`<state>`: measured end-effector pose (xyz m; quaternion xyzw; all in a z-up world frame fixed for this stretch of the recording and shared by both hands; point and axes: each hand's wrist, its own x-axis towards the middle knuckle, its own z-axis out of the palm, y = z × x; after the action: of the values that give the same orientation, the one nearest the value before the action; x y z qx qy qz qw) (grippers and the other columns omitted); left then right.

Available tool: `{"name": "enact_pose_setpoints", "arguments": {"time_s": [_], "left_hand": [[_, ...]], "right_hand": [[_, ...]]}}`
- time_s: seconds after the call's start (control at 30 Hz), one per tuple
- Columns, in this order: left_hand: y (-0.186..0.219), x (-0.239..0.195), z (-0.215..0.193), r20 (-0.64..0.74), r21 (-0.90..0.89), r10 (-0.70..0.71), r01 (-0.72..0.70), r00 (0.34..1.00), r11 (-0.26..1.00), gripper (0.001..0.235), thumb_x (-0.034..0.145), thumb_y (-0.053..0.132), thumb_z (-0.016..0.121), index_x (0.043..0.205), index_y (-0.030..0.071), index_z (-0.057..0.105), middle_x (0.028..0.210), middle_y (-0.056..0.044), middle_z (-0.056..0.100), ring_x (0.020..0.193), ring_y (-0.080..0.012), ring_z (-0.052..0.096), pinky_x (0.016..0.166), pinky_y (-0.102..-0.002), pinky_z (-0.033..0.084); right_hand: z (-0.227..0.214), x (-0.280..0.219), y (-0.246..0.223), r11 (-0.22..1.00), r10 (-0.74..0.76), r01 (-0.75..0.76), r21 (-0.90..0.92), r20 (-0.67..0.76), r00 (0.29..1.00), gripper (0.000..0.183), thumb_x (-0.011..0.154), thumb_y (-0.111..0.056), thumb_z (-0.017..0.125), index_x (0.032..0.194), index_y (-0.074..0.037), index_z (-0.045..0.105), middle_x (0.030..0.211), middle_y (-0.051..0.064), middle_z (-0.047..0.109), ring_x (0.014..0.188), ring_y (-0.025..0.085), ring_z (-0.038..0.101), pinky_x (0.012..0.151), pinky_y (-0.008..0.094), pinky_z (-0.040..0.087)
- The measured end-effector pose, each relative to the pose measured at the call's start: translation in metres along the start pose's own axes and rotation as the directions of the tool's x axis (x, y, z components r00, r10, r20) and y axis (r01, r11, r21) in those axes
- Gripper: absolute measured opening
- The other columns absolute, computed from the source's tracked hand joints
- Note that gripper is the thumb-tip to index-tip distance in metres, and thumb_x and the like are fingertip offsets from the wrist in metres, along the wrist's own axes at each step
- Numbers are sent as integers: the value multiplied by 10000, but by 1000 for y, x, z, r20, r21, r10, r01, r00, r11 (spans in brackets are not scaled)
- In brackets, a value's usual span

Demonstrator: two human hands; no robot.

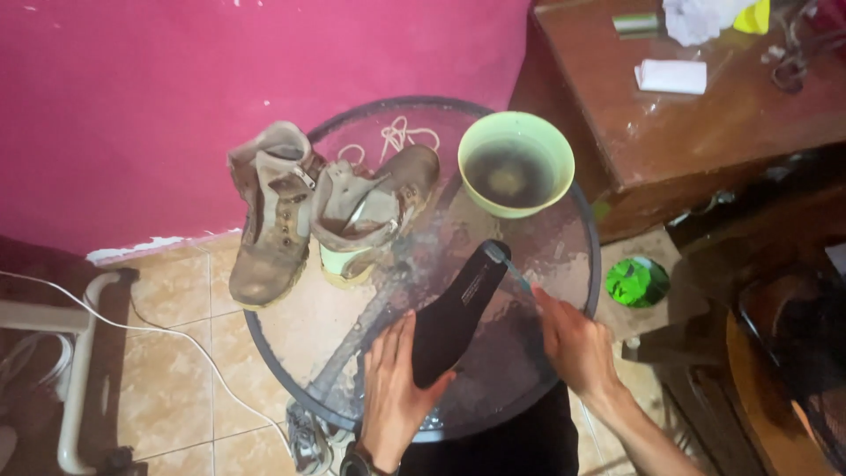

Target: The person cleans the sole of a brown boot using a toothbrush dipped in water from a bowl. They then remove the insole from the boot and scrub it with the toothbrush before placing it back on the table.

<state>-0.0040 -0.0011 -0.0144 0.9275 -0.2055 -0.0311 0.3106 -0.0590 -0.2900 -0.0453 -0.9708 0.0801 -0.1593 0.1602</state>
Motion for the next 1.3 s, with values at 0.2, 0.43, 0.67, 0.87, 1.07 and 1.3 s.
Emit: {"name": "enact_pose_setpoints", "arguments": {"time_s": [0.2, 0.43, 0.67, 0.87, 1.07, 1.3], "left_hand": [[4, 4, 0, -49, 53, -14, 17, 999, 998, 1039, 699, 456, 911, 1535, 102, 404, 1448, -71, 514, 1291, -310, 481, 1027, -476, 398], [2, 1, -8, 25, 67, -33, 32, 999, 997, 1119, 733, 630, 856, 1569, 87, 348, 1452, -109, 494, 1293, -314, 469, 1023, -490, 402], [-13, -7, -7, 62, 70, -162, 157, 985, 985, 1102, 724, 519, 907, 1567, 72, 357, 1430, -139, 503, 1302, -304, 436, 1037, -508, 379], [-22, -8, -2, -37, 63, -129, 131, 991, 989, 1063, 696, 614, 878, 1520, 106, 438, 1303, -129, 503, 1187, -340, 471, 931, -517, 413], [-22, -7, 3, -116, 40, -132, 137, 984, 990, 1013, 685, 640, 862, 1486, 139, 498, 1278, -119, 522, 1183, -341, 492, 924, -528, 410], [-34, -6, 14, -194, 52, -99, 111, 976, 992, 1105, 675, 653, 877, 1552, 158, 421, 1351, -117, 541, 1263, -347, 502, 980, -523, 407]], "right_hand": [[23, -25, -12, 924, -376, 381, -25, 123, 919, 555, 887, -201, 672, 1426, -305, 591, 755, -43, 613, 526, 203, 671, 428, 397, 517], [9, 1, 13, 995, -11, 15, -95, 44, 999, 543, 970, -120, 576, 1480, -301, 525, 788, 53, 597, 428, 376, 542, 396, 501, 393], [21, -29, -13, 947, -318, 318, 47, 273, 908, 629, 873, -152, 611, 1470, -331, 527, 917, 8, 678, 568, 264, 686, 433, 438, 515], [-34, 13, -20, 991, -26, 16, 132, 70, 997, 418, 980, -183, 593, 1394, -232, 624, 1080, 18, 782, 733, 242, 726, 554, 418, 529], [-58, 75, -11, 993, -46, 63, 101, -161, 986, 358, 1060, -145, 565, 1415, -170, 603, 665, 73, 594, 528, 242, 540, 547, 395, 421], [-49, 196, 2, 966, 153, -107, -234, 189, 970, 328, 985, -246, 536, 1247, -232, 732, 994, 258, 747, 930, 548, 675, 794, 619, 516]]}}
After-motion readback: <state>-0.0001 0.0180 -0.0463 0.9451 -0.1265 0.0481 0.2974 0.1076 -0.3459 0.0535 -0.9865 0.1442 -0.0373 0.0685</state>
